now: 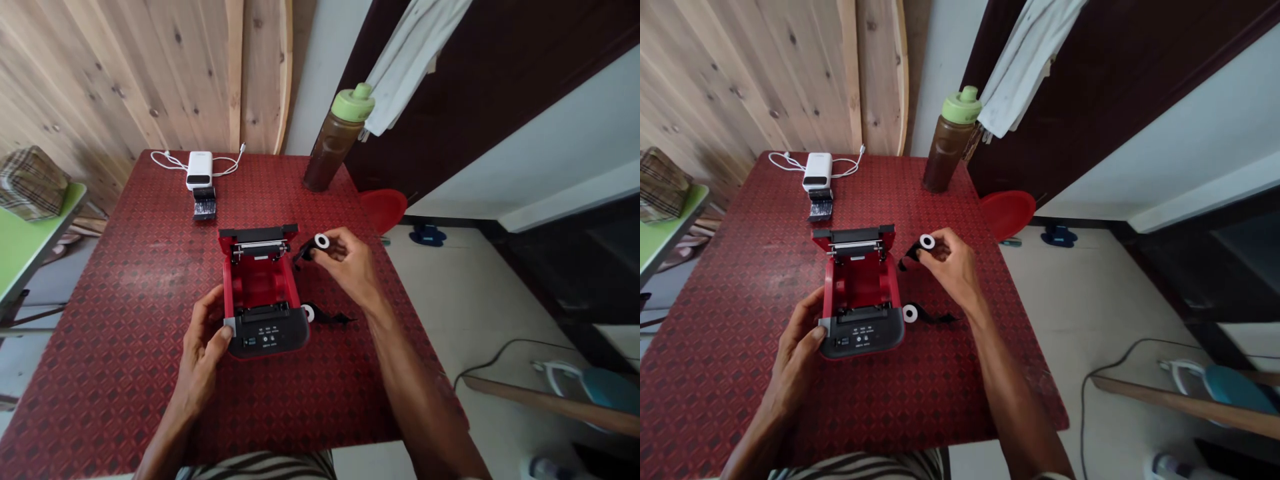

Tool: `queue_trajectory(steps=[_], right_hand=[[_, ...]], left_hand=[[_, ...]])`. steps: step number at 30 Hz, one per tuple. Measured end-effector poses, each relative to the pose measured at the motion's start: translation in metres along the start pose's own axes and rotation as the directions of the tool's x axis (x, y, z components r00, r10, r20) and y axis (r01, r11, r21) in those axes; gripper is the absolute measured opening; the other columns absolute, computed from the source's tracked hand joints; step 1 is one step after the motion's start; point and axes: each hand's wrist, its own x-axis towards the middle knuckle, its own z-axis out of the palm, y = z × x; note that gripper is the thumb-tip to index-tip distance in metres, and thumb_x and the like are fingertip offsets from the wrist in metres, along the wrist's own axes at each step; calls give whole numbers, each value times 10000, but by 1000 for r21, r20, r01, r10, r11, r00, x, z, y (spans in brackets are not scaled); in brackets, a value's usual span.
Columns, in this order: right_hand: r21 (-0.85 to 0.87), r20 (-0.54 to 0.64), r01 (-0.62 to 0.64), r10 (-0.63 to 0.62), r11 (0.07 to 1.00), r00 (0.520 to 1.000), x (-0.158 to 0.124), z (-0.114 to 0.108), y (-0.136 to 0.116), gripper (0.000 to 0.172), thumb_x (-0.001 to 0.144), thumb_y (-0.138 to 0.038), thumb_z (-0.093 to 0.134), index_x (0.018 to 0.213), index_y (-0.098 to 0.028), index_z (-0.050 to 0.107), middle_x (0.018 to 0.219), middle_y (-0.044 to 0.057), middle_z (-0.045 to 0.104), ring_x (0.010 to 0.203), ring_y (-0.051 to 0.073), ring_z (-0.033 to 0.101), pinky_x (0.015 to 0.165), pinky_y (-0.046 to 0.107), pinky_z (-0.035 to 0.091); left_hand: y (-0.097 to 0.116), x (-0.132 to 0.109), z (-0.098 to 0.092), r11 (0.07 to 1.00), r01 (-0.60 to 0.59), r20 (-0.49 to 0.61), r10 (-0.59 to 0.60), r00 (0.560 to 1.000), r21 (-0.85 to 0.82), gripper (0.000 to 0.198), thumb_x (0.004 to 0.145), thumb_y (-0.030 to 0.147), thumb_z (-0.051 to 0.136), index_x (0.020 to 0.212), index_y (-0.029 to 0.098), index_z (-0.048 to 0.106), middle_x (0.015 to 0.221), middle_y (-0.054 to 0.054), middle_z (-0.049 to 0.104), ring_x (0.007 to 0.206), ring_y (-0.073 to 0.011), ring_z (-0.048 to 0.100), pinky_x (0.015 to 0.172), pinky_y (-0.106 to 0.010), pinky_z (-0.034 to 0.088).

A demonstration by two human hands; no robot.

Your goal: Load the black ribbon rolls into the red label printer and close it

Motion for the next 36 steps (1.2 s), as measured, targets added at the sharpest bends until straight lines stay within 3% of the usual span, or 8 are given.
queue_trajectory(steps=[5, 9, 14, 18, 21, 24, 30, 36], right_hand=[[-31, 157, 13, -8, 999, 988, -1, 22, 12, 162, 854, -325, 725, 979, -234, 676, 916, 30, 813, 820, 205, 763, 776, 350, 594], [-61, 224, 25, -11, 998, 975, -4, 25, 18, 198, 888, -282, 733, 1071, -215, 696, 987, 46, 825, 865, 196, 775, 811, 348, 595], [-116, 257, 33, -2, 993, 966, -11, 4, 21, 364, 882, -176, 747, 1244, -200, 708, 1120, 83, 822, 909, 198, 776, 808, 356, 604], [-134, 380, 101, -43, 986, 924, -36, -23, 19, 219, 879, -111, 743, 1053, -230, 801, 1059, 53, 829, 972, 219, 783, 911, 410, 614], [-110, 453, 144, -79, 983, 888, -60, -29, 16, 354, 828, -53, 767, 1109, -261, 819, 1168, 53, 838, 1124, 249, 785, 1032, 474, 606], [-96, 439, 160, -103, 982, 893, -77, -22, 13, 439, 837, -40, 755, 1212, -266, 784, 1250, 66, 817, 1189, 259, 765, 1068, 497, 594], [-95, 269, 147, -117, 985, 956, -98, 0, 10, 275, 879, -80, 694, 1102, -240, 669, 1123, 68, 732, 1043, 242, 727, 922, 402, 610], [-92, 189, 134, -115, 987, 975, -113, 13, 9, 214, 924, -111, 662, 1085, -252, 665, 1073, 64, 746, 1005, 248, 731, 895, 392, 605]], left_hand=[[4, 0, 2, 1000, -5, -4, 6, 1000, 16, 590, 1017, 517, 663, 1561, 299, 599, 1562, -94, 669, 1356, -337, 676, 1115, -490, 562], [9, 1, 4, 999, -8, -15, 9, 1000, 46, 578, 1012, 530, 662, 1542, 305, 621, 1521, -87, 696, 1305, -333, 699, 1070, -480, 583], [9, 2, 4, 999, -14, -17, 14, 1000, 51, 584, 1010, 535, 657, 1541, 294, 624, 1510, -91, 704, 1288, -342, 709, 1051, -480, 589], [6, 1, 3, 998, -9, -19, 10, 1000, 55, 590, 1018, 525, 651, 1557, 290, 612, 1533, -90, 690, 1319, -339, 693, 1060, -468, 585], [6, -1, 3, 999, -11, -18, 12, 1000, 43, 594, 1020, 528, 651, 1564, 294, 605, 1541, -86, 689, 1345, -337, 681, 1036, -451, 599], [8, 0, 4, 999, -13, -30, 15, 999, 47, 582, 1021, 526, 656, 1553, 294, 616, 1546, -79, 688, 1398, -343, 648, 1048, -448, 597], [3, 2, 3, 999, -34, -16, 35, 999, 38, 576, 1030, 509, 652, 1563, 296, 608, 1536, -82, 693, 1389, -339, 654, 1062, -465, 585], [3, 2, 3, 997, -52, -19, 53, 998, 49, 575, 1028, 514, 653, 1557, 290, 625, 1530, -87, 696, 1389, -347, 650, 1065, -474, 589]])
